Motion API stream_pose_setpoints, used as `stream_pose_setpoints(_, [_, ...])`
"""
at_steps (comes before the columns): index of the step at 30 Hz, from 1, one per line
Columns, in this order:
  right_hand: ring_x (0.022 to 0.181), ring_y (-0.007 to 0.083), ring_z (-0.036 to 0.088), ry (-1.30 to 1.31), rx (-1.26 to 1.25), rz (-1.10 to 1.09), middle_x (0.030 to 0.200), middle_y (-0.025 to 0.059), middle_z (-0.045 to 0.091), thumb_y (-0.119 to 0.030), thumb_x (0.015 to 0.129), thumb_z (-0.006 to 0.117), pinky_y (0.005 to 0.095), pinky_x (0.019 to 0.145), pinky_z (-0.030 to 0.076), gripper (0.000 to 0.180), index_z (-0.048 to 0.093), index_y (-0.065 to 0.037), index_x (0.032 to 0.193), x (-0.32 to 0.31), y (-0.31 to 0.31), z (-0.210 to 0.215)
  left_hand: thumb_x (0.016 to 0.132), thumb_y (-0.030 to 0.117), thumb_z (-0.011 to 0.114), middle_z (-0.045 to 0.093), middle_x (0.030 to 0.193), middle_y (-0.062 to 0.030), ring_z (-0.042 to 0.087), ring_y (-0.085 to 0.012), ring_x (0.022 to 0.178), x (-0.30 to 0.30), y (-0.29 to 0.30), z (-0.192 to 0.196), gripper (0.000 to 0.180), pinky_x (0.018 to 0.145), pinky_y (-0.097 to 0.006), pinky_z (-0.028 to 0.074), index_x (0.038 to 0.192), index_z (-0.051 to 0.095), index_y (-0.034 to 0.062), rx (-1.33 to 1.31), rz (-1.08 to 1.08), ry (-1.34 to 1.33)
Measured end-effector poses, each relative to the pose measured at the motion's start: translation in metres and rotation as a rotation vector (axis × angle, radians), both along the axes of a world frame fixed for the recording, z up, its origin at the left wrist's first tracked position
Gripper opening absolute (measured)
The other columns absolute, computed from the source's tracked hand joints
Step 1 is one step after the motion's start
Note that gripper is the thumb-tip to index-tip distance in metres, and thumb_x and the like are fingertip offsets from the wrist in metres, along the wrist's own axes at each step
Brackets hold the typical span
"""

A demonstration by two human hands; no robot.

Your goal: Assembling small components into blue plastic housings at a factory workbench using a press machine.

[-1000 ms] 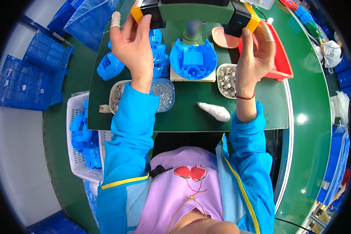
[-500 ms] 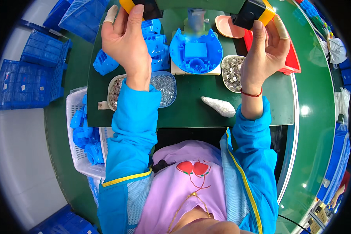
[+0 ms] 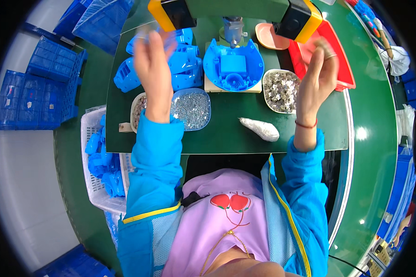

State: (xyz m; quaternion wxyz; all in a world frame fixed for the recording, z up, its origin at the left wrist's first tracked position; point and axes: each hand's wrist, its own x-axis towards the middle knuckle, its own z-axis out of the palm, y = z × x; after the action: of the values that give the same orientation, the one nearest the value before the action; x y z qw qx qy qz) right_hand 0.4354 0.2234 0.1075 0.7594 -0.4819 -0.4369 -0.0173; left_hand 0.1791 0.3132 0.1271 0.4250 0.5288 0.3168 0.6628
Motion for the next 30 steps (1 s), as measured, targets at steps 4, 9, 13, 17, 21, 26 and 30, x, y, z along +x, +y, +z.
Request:
stream_pose_setpoints(4, [0.069,0.0176,0.071,0.195,-0.731,0.41,0.088,0.0119,0.069,-0.026,0.102,0.056,0.0267,0.054,0.056,0.033,0.066,0.005,0.103,-0.032,-0.005,-0.016,0.103,0.038,0.053,0.069,0.087,-0.0125,0.065,-0.013,0.081,-0.005,0.012,-0.087,0.044,0.071,-0.03,0.049,0.093,0.067,-0.0034,-0.189,-0.204,0.459])
stream_pose_setpoints(9, [0.054,0.0108,0.063,-0.054,-0.649,0.295,0.06,0.0063,0.059,-0.022,0.1,0.06,0.0258,0.047,0.047,0.031,0.063,0.005,0.085,-0.039,0.0,-0.03,0.099,0.032,0.059,0.069,0.105,-0.0083,0.067,-0.0172,0.097,-0.001,-0.007,-0.026,0.041,0.081,-0.033,0.058,0.123,0.061,-0.0001,-0.59,-0.44,0.314])
stream_pose_setpoints(13, [0.072,0.006,0.061,-0.162,-0.488,0.412,0.075,0.0032,0.063,-0.012,0.098,0.063,0.0211,0.06,0.046,0.019,0.065,0.003,0.11,-0.047,-0.041,-0.035,0.092,0.02,0.07,0.06,0.127,-0.0107,0.063,-0.0209,0.112,-0.047,-0.03,-0.027,0.06,0.088,-0.038,0.058,0.142,0.045,-0.0019,-0.496,-0.82,0.132])
stream_pose_setpoints(17, [0.11,0.0227,0.065,0.57,-0.823,0.764,0.124,0.0168,0.064,-0.042,0.104,0.045,0.0332,0.087,0.055,0.058,0.052,0.003,0.138,-0.039,-0.084,-0.031,0.077,0.001,0.075,0.05,0.141,-0.0172,0.045,-0.0335,0.136,-0.056,-0.086,-0.021,0.063,0.112,-0.046,0.04,0.136,0.055,0.0065,0.399,-0.648,0.767])
stream_pose_setpoints(21, [0.105,0.0165,0.061,0.136,-0.924,0.693,0.117,0.0131,0.065,-0.019,0.1,0.056,0.0267,0.09,0.047,0.043,0.054,0.009,0.132,-0.056,-0.093,-0.039,0.09,0.008,0.058,0.047,0.147,-0.0112,0.039,-0.0362,0.141,-0.057,-0.117,-0.038,0.045,0.114,-0.054,0.035,0.135,0.055,0.007,0.667,-0.533,1.005])
stream_pose_setpoints(26, [0.1,0.0144,0.06,0.459,-0.745,0.466,0.112,0.0106,0.065,-0.017,0.1,0.053,0.0269,0.087,0.047,0.038,0.056,0.008,0.129,-0.063,-0.094,-0.065,0.079,0.012,0.075,0.059,0.111,-0.0203,0.056,-0.0408,0.105,-0.136,-0.082,-0.072,0.045,0.088,-0.048,0.048,0.118,0.058,0.0008,0.097,0.397,1.257])
stream_pose_setpoints(30, [0.09,0.0121,0.061,0.416,-0.679,0.487,0.106,0.0096,0.066,-0.019,0.099,0.058,0.025,0.08,0.049,0.04,0.057,0.008,0.128,-0.071,-0.091,-0.071,0.071,0.014,0.083,0.06,0.108,-0.0162,0.057,-0.038,0.103,-0.175,-0.072,-0.091,0.041,0.088,-0.046,0.048,0.105,0.064,-0.0009,-0.07,0.27,1.307])
